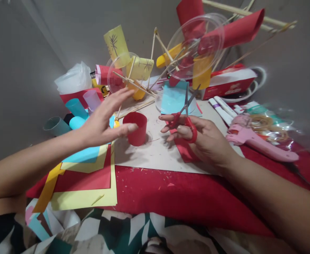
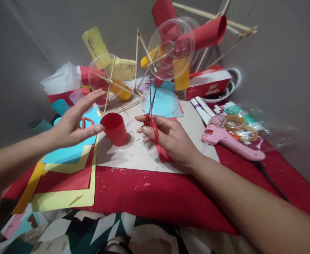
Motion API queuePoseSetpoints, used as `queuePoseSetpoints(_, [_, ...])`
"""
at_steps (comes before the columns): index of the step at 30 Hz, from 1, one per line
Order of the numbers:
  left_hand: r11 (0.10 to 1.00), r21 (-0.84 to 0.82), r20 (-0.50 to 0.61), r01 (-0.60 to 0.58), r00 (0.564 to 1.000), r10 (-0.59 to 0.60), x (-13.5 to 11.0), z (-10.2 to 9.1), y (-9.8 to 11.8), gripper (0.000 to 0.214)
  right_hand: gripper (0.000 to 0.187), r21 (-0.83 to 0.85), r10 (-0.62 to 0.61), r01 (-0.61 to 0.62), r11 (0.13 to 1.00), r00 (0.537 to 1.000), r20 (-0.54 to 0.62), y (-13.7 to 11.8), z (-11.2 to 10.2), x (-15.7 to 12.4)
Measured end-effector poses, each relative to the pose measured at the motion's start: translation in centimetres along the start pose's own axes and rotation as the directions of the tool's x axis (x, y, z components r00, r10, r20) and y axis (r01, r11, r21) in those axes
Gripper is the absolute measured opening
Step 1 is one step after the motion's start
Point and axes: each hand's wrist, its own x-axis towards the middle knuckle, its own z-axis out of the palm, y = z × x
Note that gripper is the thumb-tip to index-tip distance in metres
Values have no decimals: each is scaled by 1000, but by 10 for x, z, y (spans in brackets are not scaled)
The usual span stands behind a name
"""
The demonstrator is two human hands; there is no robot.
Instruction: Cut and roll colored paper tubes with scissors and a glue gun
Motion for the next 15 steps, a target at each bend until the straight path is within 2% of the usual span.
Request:
queuePoseSetpoints(4, [977,136,54,-164,986,158,-4,28,-5,90,53,-17,7,-7,1000,1000,7,1,1,0])
queuePoseSetpoints(7, [953,188,148,-237,966,211,0,42,-11,78,51,-50,-13,14,999,1000,21,3,-1,1])
queuePoseSetpoints(10, [951,186,185,-245,960,211,0,50,-15,71,49,-69,-36,39,997,998,41,6,-4,1])
queuePoseSetpoints(13, [970,134,126,-201,975,184,-2,52,-15,82,45,-55,-1,3,998,999,48,7,-6,0])
queuePoseSetpoints(15, [989,84,87,-119,990,111,-3,52,-15,90,43,-47,32,-30,998,998,57,7,-7,-2])
